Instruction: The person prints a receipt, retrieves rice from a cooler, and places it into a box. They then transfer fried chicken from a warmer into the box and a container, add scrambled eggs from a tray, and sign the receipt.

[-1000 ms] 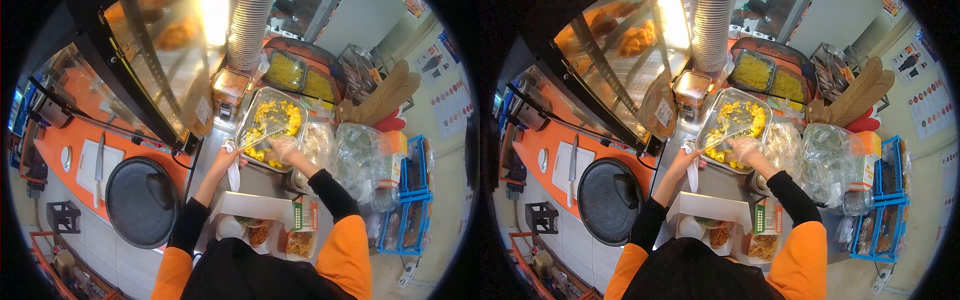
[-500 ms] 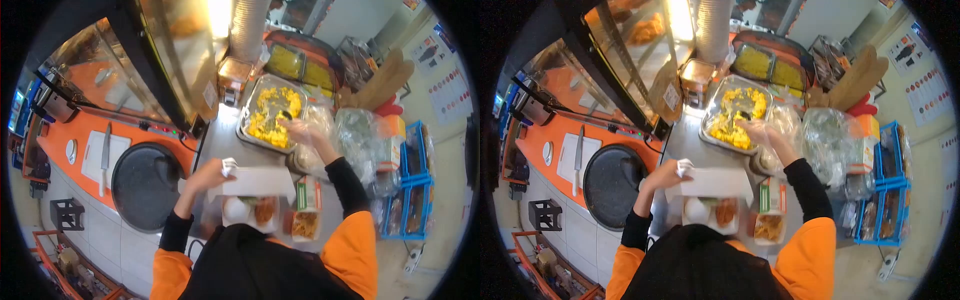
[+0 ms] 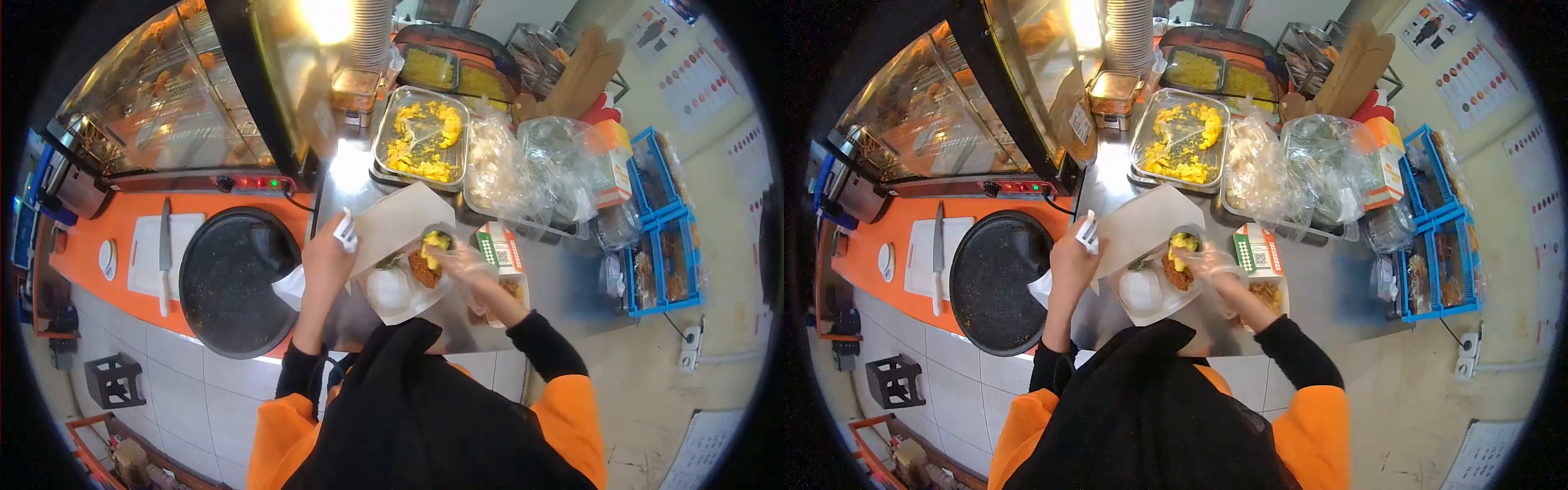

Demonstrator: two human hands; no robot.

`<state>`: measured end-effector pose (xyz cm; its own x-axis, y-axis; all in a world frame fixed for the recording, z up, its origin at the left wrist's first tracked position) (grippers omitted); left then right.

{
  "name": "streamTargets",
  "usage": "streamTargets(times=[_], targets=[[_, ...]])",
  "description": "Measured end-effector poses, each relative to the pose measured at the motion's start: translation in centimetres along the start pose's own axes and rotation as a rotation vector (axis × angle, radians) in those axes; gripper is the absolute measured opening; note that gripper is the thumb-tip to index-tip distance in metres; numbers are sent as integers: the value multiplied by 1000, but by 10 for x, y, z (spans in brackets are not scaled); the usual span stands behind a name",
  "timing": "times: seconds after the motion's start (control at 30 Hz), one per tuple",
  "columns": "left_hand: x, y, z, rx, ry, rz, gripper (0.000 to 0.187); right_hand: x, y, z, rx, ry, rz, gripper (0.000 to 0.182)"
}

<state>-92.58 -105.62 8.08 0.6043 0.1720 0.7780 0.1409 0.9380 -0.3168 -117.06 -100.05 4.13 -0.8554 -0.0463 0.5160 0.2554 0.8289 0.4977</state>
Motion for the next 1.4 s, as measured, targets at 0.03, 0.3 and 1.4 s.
streamTargets(times=[0.03,0.3,1.4], targets=[[-7,-4,-9,1,39,-18,26,-4,-5,4,127,55,88,78],[-25,-3,-16,65,190,-49,17,-16,-7,16,26,134,-46,70],[69,19,-32,215,1036,-499,74,54,14,-41,499,-330,492,41]])
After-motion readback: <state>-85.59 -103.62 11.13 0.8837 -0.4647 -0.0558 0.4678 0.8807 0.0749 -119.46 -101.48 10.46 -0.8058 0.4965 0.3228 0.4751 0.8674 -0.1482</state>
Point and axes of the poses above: each hand's wrist, its own y-axis away from the middle knuckle, its own x-axis out of the back of the hand, z = x × y, the point moved 4 cm from there along -y, towards the middle knuckle, and after that the axes turned 12 degrees about -y, right-handed, at the moved point
